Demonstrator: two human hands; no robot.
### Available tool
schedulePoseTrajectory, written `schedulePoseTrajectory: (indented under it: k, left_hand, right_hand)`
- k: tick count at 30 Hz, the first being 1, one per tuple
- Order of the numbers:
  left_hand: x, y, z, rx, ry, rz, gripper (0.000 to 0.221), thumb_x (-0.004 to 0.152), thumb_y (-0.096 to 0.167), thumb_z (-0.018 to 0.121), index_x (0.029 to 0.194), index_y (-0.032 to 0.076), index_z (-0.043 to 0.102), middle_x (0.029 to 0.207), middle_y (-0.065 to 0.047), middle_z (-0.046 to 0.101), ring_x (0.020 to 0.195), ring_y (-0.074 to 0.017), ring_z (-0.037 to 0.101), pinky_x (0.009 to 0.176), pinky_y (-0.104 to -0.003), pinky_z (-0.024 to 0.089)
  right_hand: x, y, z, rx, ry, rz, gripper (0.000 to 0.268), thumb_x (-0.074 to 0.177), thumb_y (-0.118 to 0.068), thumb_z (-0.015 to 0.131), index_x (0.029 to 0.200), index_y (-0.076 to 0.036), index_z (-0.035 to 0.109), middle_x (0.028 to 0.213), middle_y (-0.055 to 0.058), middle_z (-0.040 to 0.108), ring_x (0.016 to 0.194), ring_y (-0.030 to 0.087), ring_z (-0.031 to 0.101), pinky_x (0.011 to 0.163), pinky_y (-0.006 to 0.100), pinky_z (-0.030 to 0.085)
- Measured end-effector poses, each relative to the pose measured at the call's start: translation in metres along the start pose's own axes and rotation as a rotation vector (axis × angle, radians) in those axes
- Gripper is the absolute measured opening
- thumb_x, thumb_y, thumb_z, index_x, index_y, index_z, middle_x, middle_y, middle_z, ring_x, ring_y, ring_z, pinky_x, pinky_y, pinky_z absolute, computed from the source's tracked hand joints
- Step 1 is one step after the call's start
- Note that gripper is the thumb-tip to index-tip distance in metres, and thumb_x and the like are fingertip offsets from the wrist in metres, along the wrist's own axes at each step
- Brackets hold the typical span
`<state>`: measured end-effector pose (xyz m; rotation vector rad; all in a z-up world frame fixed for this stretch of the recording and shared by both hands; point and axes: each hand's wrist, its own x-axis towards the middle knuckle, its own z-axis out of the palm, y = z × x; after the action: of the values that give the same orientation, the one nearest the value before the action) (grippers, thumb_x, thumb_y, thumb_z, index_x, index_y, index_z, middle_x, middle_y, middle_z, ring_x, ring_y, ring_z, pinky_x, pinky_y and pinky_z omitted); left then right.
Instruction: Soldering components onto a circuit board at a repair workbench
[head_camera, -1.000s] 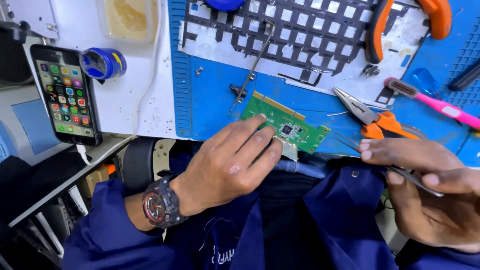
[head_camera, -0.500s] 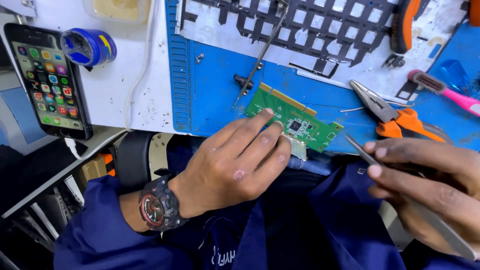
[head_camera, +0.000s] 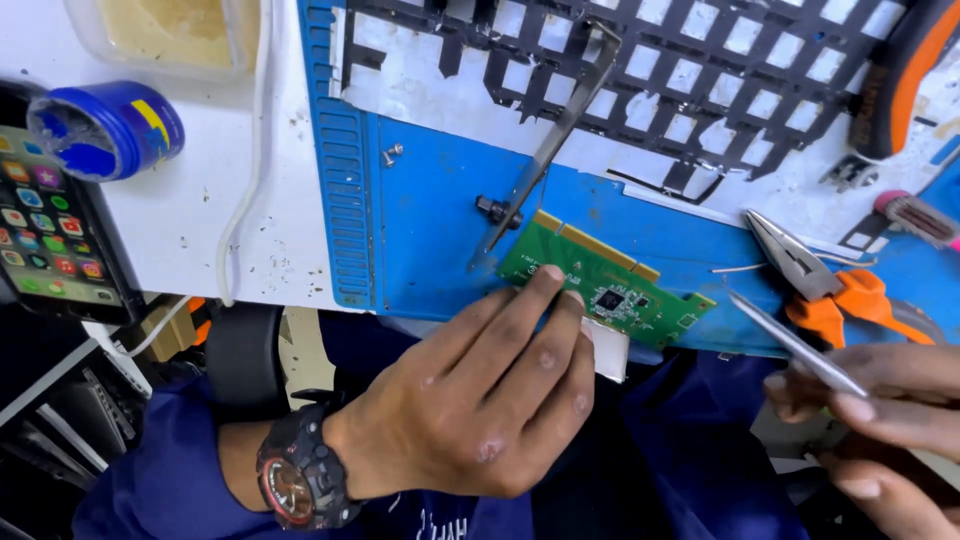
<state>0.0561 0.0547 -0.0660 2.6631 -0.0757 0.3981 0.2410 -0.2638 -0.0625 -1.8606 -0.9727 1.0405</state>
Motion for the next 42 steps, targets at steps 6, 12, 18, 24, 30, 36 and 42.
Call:
schedulePoseTrajectory:
  k: [6,12,18,24,30,36,42]
  left_hand:
    - [-0.001,-0.01,0.004,-0.035,-0.047,-0.005,0.02,0.109,0.01,0.059,0.096,0.008,0.074,0.108,-0.014,0.077,0.106,-0.0287,0.079,0.088,-0.031,0.066]
    - [0.006,-0.013,0.003,-0.04,-0.135,-0.037,0.019,0.11,0.012,0.058,0.101,0.009,0.074,0.113,-0.011,0.077,0.111,-0.0272,0.079,0.092,-0.03,0.066]
    - [0.009,-0.012,0.008,-0.066,-0.182,-0.054,0.02,0.11,0.012,0.056,0.103,0.009,0.075,0.114,-0.011,0.078,0.111,-0.0273,0.079,0.091,-0.03,0.067]
    - [0.013,-0.013,0.012,-0.049,-0.203,-0.031,0.022,0.11,0.013,0.054,0.104,0.009,0.075,0.115,-0.009,0.078,0.11,-0.0254,0.078,0.091,-0.029,0.066]
    - [0.013,-0.013,0.014,-0.056,-0.212,-0.035,0.02,0.11,0.013,0.056,0.105,0.009,0.075,0.115,-0.009,0.078,0.11,-0.0254,0.079,0.091,-0.029,0.066]
    - [0.013,-0.016,0.014,-0.017,-0.201,-0.008,0.022,0.11,0.011,0.053,0.105,0.011,0.074,0.115,-0.007,0.078,0.11,-0.0232,0.078,0.091,-0.027,0.065]
    - [0.012,-0.015,0.013,-0.017,-0.206,-0.019,0.023,0.111,0.012,0.053,0.105,0.011,0.075,0.116,-0.007,0.077,0.111,-0.0234,0.078,0.092,-0.027,0.066]
  right_hand:
    - [0.034,-0.033,0.018,-0.346,-0.034,0.434,0.026,0.094,-0.016,0.06,0.076,-0.006,0.077,0.094,0.0,0.083,0.079,0.009,0.081,0.076,0.02,0.059]
    - [0.079,-0.055,0.029,-0.583,-0.102,-0.058,0.027,0.094,-0.008,0.061,0.117,-0.005,0.073,0.106,0.011,0.075,0.089,0.026,0.072,0.086,0.041,0.057]
    - [0.085,-0.042,0.024,-0.545,-0.097,-0.081,0.02,0.088,-0.003,0.069,0.106,-0.008,0.077,0.089,0.007,0.071,0.061,0.021,0.065,0.06,0.037,0.053]
    - [0.085,-0.044,0.02,-0.553,-0.176,0.047,0.028,0.089,-0.012,0.066,0.115,-0.012,0.075,0.101,0.003,0.074,0.084,0.018,0.074,0.075,0.036,0.058]
    - [0.076,-0.033,0.021,-0.556,-0.191,0.029,0.032,0.089,-0.011,0.067,0.12,-0.013,0.074,0.103,0.003,0.074,0.079,0.019,0.073,0.073,0.038,0.057]
    - [0.083,-0.039,0.024,-0.576,-0.172,0.008,0.027,0.092,-0.004,0.064,0.117,-0.008,0.075,0.099,0.006,0.073,0.081,0.02,0.072,0.076,0.036,0.056]
    - [0.078,-0.03,0.031,-0.598,-0.117,-0.107,0.023,0.093,-0.001,0.065,0.114,-0.001,0.075,0.1,0.014,0.073,0.077,0.028,0.07,0.066,0.043,0.054]
